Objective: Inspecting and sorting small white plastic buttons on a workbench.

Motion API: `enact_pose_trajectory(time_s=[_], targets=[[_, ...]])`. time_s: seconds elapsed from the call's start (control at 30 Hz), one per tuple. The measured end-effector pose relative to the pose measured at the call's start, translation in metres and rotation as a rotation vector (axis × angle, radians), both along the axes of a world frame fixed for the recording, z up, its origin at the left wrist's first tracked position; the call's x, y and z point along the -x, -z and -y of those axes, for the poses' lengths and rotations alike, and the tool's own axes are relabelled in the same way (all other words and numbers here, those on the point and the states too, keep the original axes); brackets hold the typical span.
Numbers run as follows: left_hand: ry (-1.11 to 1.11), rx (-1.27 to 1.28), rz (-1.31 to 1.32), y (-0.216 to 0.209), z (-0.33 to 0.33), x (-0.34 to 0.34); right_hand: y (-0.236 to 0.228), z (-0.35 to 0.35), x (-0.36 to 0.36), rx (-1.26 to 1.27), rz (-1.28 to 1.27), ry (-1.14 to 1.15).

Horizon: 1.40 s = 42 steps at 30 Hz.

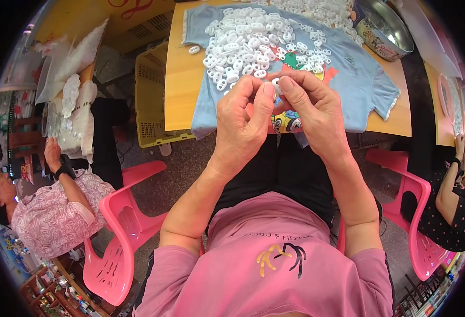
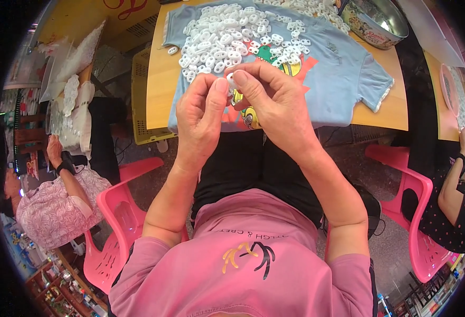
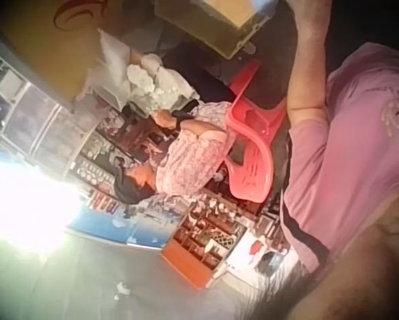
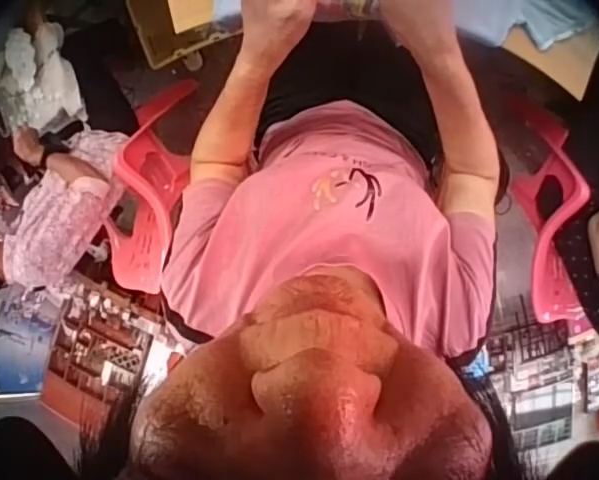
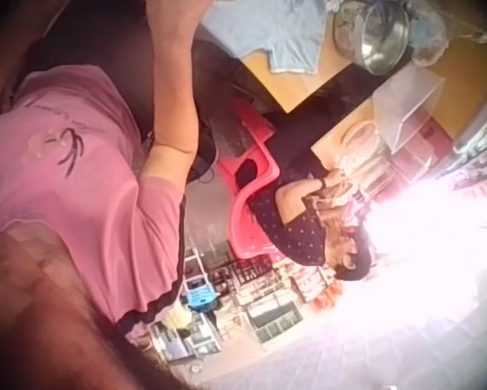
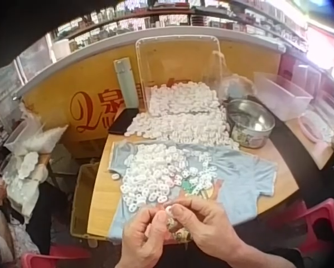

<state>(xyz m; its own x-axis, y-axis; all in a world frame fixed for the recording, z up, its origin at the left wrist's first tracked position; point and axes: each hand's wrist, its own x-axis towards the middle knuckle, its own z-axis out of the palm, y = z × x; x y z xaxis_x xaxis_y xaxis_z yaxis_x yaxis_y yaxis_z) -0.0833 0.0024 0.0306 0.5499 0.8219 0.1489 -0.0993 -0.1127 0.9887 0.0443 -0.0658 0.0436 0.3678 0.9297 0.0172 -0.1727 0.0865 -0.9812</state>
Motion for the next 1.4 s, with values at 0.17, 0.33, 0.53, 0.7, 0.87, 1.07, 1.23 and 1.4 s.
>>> enact_pose_trajectory(time_s=[0.17,0.33,0.53,0.7,0.87,1.07,1.23,1.4], targets=[[-0.012,-0.1,0.015,0.005,-0.005,0.0,-0.001,0.0,0.001,0.023,0.028,-0.005],[0.044,0.003,0.038,-0.001,0.003,-0.004,0.005,-0.002,0.008,-0.073,0.058,0.072],[0.051,0.131,0.1,0.003,0.004,-0.008,0.009,-0.003,0.008,-0.078,0.081,0.137],[0.105,0.129,0.139,0.015,0.001,-0.004,0.005,-0.002,0.001,-0.003,-0.001,0.098],[-0.004,0.208,0.278,0.018,0.0,-0.007,0.007,-0.003,-0.003,-0.058,-0.047,0.017],[0.19,0.216,0.297,0.02,-0.009,-0.008,0.001,0.0,0.002,-0.074,-0.092,0.009],[0.333,0.198,0.379,0.017,-0.005,-0.017,-0.001,0.002,0.002,-0.04,-0.032,-0.009],[0.405,0.299,0.427,0.021,-0.005,-0.013,-0.008,0.006,0.009,-0.066,-0.004,-0.061]])
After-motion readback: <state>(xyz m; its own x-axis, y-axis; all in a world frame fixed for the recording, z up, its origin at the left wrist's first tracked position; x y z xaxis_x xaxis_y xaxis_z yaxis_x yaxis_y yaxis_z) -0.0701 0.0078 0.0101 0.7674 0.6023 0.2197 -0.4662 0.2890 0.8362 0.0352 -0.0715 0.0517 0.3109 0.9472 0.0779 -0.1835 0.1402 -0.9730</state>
